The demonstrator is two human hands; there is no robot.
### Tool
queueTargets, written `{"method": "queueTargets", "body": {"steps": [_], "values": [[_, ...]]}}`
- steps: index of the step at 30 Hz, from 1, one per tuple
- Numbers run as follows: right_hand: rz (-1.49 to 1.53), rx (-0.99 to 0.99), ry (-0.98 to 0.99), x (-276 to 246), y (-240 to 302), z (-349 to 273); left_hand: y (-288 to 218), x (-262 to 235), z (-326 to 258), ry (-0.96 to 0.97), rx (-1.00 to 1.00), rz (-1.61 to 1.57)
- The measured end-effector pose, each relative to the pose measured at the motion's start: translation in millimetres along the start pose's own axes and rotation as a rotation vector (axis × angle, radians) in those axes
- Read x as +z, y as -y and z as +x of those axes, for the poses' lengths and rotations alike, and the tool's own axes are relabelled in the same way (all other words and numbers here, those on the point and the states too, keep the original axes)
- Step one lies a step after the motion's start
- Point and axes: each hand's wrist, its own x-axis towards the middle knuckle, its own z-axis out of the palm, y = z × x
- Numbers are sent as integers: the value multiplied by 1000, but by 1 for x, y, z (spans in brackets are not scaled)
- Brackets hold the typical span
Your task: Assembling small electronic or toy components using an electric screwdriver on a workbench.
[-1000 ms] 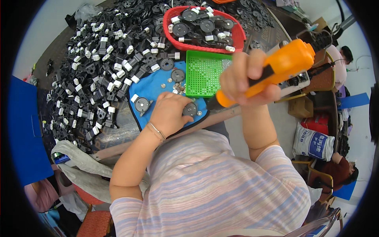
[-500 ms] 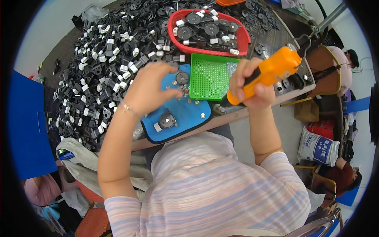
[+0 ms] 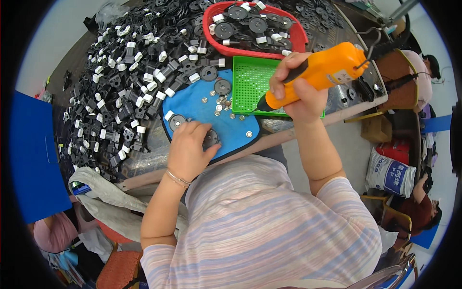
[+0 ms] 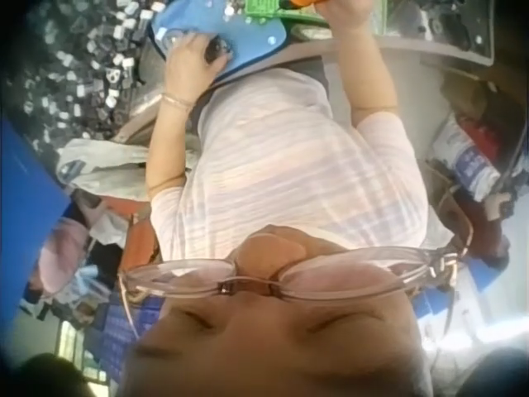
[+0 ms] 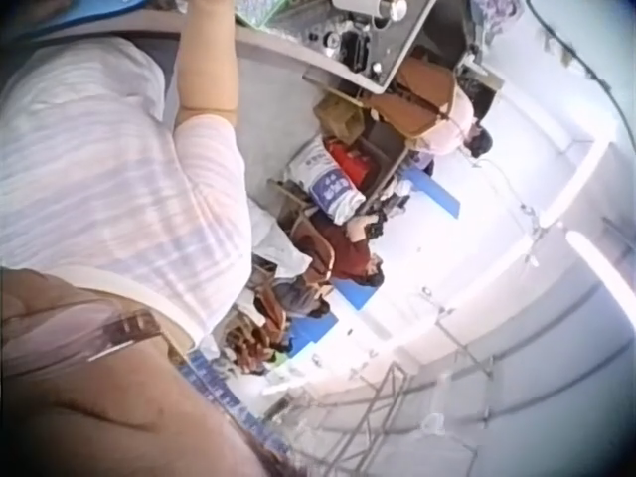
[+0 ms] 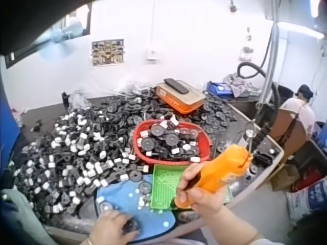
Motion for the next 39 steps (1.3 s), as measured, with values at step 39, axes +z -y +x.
{"method": "queueTargets", "body": {"steps": [39], "values": [[-82, -20, 103, 40, -4, 10, 7, 49, 16, -123, -47, -417]]}}
